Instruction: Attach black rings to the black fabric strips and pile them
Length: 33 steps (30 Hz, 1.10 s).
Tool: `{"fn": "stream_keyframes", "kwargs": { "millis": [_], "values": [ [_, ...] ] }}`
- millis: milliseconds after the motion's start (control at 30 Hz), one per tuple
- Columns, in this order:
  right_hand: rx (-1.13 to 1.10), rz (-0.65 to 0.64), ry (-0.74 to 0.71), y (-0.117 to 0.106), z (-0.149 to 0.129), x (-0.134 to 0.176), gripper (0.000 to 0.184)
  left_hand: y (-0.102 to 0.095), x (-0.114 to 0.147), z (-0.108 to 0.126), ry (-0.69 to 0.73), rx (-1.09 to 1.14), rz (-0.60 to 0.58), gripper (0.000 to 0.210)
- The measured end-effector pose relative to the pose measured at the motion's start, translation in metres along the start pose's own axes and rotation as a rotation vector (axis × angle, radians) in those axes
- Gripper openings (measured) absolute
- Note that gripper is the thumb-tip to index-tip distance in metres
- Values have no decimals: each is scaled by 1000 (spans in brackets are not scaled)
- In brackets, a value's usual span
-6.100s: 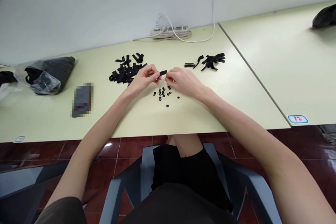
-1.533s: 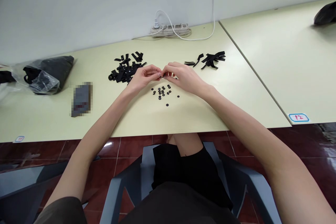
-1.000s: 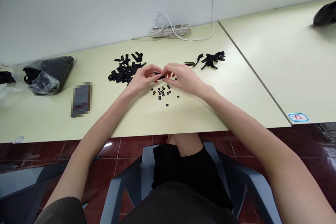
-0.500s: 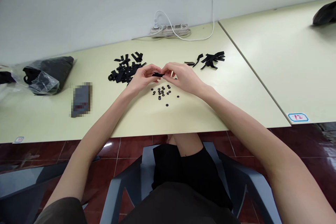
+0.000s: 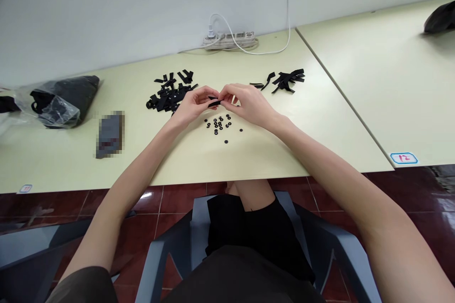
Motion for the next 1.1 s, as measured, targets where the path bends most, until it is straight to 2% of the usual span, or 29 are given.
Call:
{"fn": "stream_keyframes", "kwargs": {
  "millis": [367, 567, 800, 1100],
  "values": [
    [8, 18, 2, 0, -3, 0, 17, 3, 3, 6, -62, 19, 15, 45],
    [25, 11, 2, 1, -1, 0, 15, 2, 1, 1, 3, 13, -3, 41],
    [14, 8, 5, 1, 0, 1, 19, 1, 2, 2, -23, 20, -11, 42],
    [39, 52, 28, 0, 1, 0, 18, 5, 4, 15, -72, 67, -8, 56]
  ]
}}
Point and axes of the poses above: each hand's wrist, its own x-axis away from the middle knuckle, its own y-axis out of the palm, z = x × y, the point moved 2 cm from there along -x, towards the middle knuckle, and after that the axes turned 10 degrees about -x, right-handed, at the moved point
